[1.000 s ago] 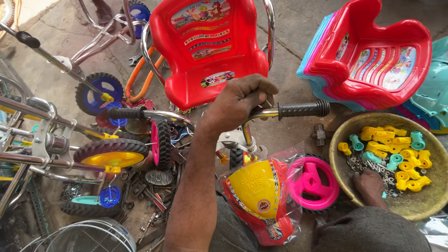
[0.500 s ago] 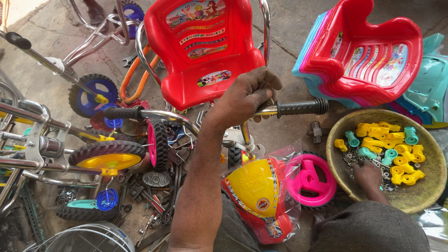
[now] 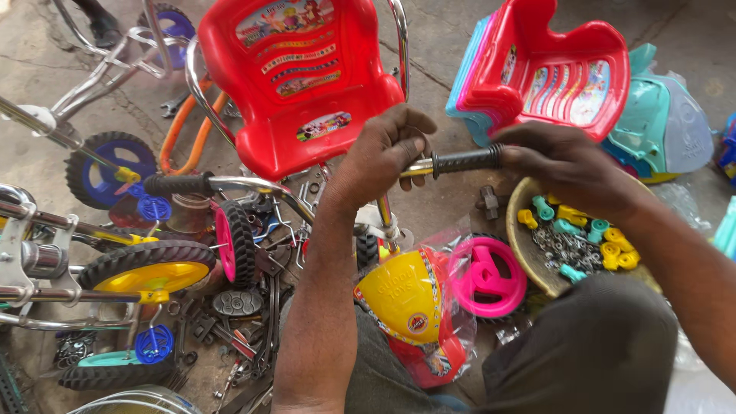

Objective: The person assembles a child's tricycle by attaching a red plastic seat to the metal frame. They select nuts and washers from a bowl, insert a bolt through the seat, and tighten it by hand. The person then attaches a yellow and red plastic front cover to the handlebars and secures it with a bolt and nut.

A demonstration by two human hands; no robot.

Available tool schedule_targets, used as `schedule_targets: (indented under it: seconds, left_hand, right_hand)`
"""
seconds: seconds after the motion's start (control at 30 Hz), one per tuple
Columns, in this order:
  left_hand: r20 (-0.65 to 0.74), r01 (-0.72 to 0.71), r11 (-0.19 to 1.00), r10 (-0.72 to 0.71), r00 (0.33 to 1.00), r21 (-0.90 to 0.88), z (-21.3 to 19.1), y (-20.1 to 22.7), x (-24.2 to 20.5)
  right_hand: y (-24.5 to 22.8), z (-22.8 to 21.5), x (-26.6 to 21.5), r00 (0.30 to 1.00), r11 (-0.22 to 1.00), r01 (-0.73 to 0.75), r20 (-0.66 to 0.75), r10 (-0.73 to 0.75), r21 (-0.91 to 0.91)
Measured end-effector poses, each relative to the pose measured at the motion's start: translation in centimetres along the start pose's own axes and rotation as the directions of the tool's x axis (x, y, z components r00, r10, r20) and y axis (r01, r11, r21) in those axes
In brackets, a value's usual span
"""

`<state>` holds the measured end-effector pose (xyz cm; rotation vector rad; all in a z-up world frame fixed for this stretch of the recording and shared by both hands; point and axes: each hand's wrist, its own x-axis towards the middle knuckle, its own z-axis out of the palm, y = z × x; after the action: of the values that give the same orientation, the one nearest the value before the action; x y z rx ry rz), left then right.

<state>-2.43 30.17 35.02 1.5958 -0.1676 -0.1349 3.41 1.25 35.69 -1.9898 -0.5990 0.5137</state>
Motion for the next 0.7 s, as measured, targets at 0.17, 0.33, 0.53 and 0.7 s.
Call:
schedule_targets:
  seconds: [0.17, 0.33, 0.53, 0.7]
  left_hand:
    - [-0.158, 0.061, 0.985, -0.087, 0.984, -0.162, -0.2, -1.7, 0.9]
    - [-0.39, 0.011, 0.979, -0.09, 0.916, -0.201, 0.2, -2.7, 2.5]
    - [-0.322, -0.025, 1.0, 0.019, 0.946, -0.016, -1.2, -2.0, 3.0]
    - [-0.294, 0.014, 0.963, -0.096, 0.951, -0.27, -2.0, -1.8, 3.7]
  right_hand:
    - [-1.2, 3.5, 2.0, 0.983, 0.985, 0.011, -0.18, -0.043, -0.171]
    - [1.0, 3.3, 8.1, 0.908, 0.959, 0.234, -0.317, -0.274, -0.159]
    - [3.1, 4.9, 10.2, 0.943, 0.934, 0.185, -0.322, -0.082, 0.306]
    - [1.8, 5.8, 9.7, 0.938, 0.846, 0.245, -0.336, -0.083, 0.474]
